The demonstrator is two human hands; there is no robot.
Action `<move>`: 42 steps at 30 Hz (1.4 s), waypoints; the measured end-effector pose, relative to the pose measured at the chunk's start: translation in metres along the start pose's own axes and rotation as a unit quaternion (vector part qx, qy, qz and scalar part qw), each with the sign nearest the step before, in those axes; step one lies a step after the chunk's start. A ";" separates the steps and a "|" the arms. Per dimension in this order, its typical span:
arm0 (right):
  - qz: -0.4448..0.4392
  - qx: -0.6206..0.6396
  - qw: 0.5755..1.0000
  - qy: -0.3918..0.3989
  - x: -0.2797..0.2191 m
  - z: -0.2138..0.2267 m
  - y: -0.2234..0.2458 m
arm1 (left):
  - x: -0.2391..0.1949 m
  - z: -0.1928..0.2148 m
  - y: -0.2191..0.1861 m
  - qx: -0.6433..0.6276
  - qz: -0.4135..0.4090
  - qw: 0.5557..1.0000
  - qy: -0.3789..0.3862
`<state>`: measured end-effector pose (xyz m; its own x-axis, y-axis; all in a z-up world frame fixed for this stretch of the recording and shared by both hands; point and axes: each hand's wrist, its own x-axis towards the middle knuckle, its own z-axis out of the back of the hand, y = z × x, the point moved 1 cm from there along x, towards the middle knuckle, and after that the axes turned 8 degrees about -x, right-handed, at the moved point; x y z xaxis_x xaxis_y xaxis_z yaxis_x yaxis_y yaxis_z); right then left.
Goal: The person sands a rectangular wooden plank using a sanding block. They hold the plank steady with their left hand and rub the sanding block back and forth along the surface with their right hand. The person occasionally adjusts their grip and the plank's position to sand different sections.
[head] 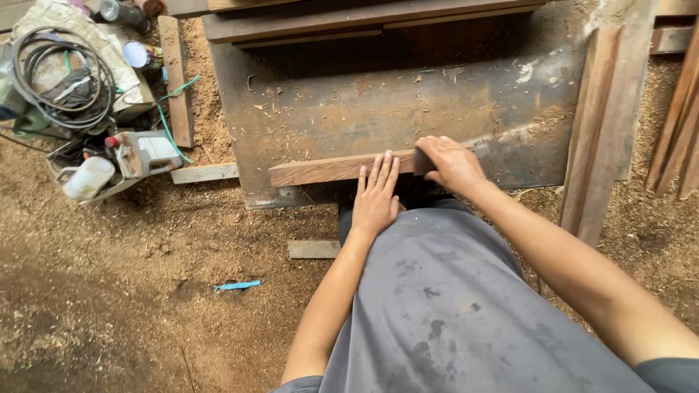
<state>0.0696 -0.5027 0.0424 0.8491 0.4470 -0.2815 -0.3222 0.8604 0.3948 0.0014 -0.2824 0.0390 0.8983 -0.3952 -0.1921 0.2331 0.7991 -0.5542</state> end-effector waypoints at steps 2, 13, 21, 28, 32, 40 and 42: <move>0.053 0.022 0.998 -0.027 0.014 -0.007 0.018 | -0.006 0.003 0.005 -0.004 0.020 1.000 -0.003; -0.066 -0.017 0.996 0.063 0.001 0.016 0.024 | -0.024 0.035 0.041 -0.029 0.056 0.998 0.013; 0.018 -0.020 1.000 -0.015 0.029 -0.031 0.067 | -0.039 0.059 0.081 -0.028 0.047 0.998 0.015; -0.037 -0.007 0.999 0.014 0.038 -0.029 0.085 | -0.044 0.066 0.109 -0.044 0.023 0.999 -0.002; 0.050 0.027 0.998 -0.041 0.071 -0.043 0.134 | -0.046 0.076 0.121 -0.027 0.037 0.999 0.011; -0.063 -0.010 0.997 -0.033 0.052 -0.027 0.128 | -0.060 0.095 0.157 -0.020 0.015 1.000 0.014; -0.053 0.002 0.998 -0.032 0.059 -0.029 0.140 | -0.061 0.096 0.164 -0.034 -0.003 0.999 0.015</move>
<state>0.0619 -0.3488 0.0559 0.9038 0.3360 -0.2650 -0.2271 0.9014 0.3686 0.0203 -0.0833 0.0379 0.8851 -0.4147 -0.2113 0.2125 0.7639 -0.6093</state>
